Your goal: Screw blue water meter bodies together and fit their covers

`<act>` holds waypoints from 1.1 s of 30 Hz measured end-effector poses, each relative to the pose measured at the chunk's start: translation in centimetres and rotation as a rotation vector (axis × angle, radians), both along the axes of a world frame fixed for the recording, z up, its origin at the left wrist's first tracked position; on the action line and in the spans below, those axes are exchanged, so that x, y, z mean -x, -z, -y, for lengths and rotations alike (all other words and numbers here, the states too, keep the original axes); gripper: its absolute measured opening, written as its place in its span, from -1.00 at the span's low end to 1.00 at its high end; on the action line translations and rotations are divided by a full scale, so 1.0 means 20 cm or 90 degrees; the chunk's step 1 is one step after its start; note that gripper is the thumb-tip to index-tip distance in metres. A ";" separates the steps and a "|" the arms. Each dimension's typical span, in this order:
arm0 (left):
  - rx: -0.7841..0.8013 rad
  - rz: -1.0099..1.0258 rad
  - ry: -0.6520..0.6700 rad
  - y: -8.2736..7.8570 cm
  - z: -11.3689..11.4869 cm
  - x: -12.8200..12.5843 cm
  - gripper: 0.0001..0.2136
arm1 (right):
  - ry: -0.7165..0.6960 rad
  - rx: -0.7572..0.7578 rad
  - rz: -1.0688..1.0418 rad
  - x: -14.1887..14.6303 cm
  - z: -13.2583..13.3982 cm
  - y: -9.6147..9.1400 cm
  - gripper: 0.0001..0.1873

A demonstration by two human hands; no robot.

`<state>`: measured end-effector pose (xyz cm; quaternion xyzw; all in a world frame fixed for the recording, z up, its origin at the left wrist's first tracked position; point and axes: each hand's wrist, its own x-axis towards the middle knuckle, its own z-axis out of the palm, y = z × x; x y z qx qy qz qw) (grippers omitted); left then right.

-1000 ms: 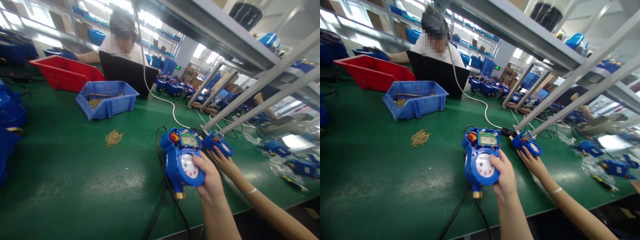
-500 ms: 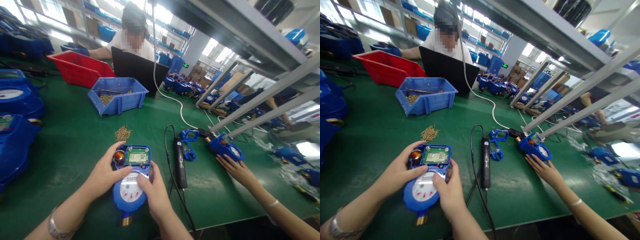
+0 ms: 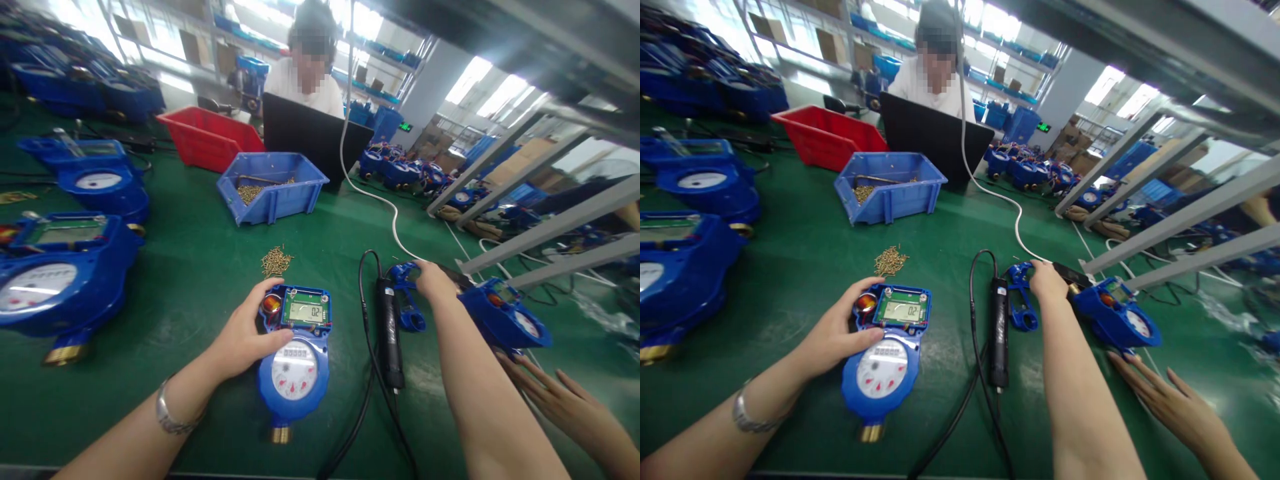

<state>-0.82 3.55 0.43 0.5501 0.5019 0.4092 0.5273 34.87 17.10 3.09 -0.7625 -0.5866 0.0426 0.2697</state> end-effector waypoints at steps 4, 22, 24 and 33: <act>-0.015 -0.008 -0.010 0.01 0.00 0.00 -0.28 | 0.083 0.031 0.039 0.00 0.04 -0.03 -0.86; -0.266 -0.298 0.014 -0.28 0.22 -0.31 -0.16 | -0.105 -0.035 -0.590 0.76 0.94 -0.16 -0.62; -0.203 -0.286 0.030 -0.28 0.23 -0.33 -0.12 | -0.117 -0.035 -0.580 0.77 0.96 -0.17 -0.60; -0.214 -0.186 -0.089 -0.30 0.21 -0.32 -0.69 | -0.118 -0.073 -0.561 0.82 1.07 -0.16 -0.65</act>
